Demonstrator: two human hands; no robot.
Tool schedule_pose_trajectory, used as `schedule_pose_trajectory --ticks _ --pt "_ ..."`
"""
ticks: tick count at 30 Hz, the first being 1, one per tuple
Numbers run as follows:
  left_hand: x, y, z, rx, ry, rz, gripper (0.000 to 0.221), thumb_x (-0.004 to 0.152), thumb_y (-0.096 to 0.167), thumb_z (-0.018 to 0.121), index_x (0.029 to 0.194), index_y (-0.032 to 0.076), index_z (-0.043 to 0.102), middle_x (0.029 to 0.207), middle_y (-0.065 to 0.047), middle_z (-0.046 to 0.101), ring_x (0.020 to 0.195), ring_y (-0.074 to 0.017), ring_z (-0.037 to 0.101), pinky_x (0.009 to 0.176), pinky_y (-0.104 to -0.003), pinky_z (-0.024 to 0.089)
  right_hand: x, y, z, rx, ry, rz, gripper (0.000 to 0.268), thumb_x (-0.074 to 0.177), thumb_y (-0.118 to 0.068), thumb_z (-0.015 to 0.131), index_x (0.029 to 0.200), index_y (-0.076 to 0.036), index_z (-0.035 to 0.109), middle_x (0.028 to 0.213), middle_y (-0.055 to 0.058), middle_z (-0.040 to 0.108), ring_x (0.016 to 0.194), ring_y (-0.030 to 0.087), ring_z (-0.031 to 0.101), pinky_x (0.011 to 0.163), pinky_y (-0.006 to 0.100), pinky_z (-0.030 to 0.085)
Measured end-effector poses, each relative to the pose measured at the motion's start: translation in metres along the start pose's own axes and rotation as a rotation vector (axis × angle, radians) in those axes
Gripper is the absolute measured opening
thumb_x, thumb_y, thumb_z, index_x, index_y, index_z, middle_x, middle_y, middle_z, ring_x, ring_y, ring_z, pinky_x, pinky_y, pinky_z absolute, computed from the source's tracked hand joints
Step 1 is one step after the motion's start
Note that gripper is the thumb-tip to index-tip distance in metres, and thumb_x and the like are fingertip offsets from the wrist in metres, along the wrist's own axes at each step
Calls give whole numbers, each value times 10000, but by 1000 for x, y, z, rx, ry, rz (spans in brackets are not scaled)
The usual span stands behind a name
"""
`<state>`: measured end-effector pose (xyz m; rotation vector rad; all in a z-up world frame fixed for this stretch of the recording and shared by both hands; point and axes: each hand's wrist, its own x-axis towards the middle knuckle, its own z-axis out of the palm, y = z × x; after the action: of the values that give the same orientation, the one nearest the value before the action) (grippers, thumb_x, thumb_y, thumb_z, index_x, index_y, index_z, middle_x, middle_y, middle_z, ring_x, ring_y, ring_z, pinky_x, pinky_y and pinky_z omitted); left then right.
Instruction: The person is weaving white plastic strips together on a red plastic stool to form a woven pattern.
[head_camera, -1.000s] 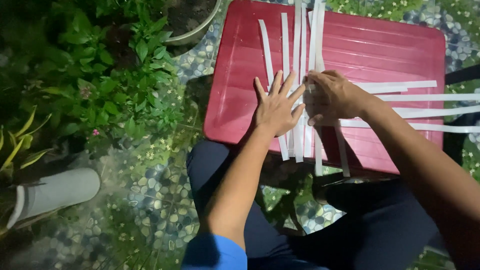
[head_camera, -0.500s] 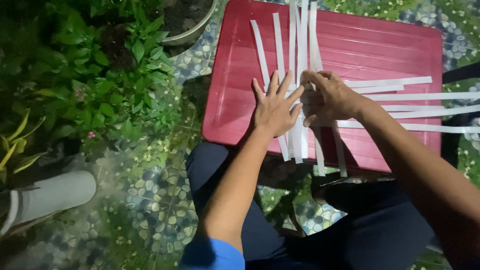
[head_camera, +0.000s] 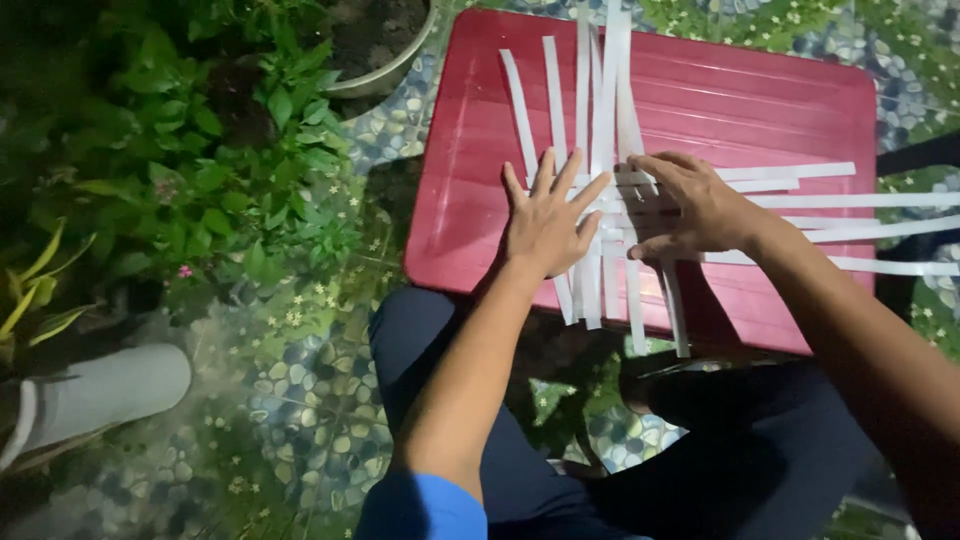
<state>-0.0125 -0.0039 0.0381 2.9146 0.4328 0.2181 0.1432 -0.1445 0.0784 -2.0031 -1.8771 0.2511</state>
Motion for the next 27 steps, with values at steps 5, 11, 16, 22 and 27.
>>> schedule_pose_trajectory --ticks 5,11,16,22,27 --pt "-2 0 -3 -8 8 -10 466 880 430 359 1340 359 324 1445 -67 243 1336 -342 191 951 -725 77 -2 16 9 -104 42 -76 1138 362 -633 744 1280 -29 448 1004 191 596 1092 408 479 900 548 339" --pt "1 1 -4 -5 -11 -11 464 883 425 344 1341 351 323 1449 -69 230 1337 -343 178 949 -730 69 4 19 22 -140 69 -25 1103 346 -677 737 1246 -86 499 968 148 611 1100 342 481 917 555 293" --pt "2 2 -3 -9 21 1 471 885 424 358 1349 355 313 1451 -71 227 1338 -344 185 950 -725 65 0 26 17 -232 39 -31 1115 375 -690 716 1310 -131 476 1023 125 620 1068 302 479 890 507 286" --pt "0 1 -11 15 -66 -19 474 889 469 291 1349 361 254 1449 -29 175 1331 -323 148 966 -697 109 3 22 -2 -249 -229 -99 1047 443 -635 706 1341 -211 374 1376 68 394 1161 320 369 862 515 358" --pt "1 2 -3 -18 11 -10 470 881 422 363 1344 358 325 1451 -71 233 1343 -343 174 958 -723 62 4 12 -2 -174 -149 17 1103 340 -704 718 1266 -156 479 1351 90 432 1247 378 320 913 642 249"
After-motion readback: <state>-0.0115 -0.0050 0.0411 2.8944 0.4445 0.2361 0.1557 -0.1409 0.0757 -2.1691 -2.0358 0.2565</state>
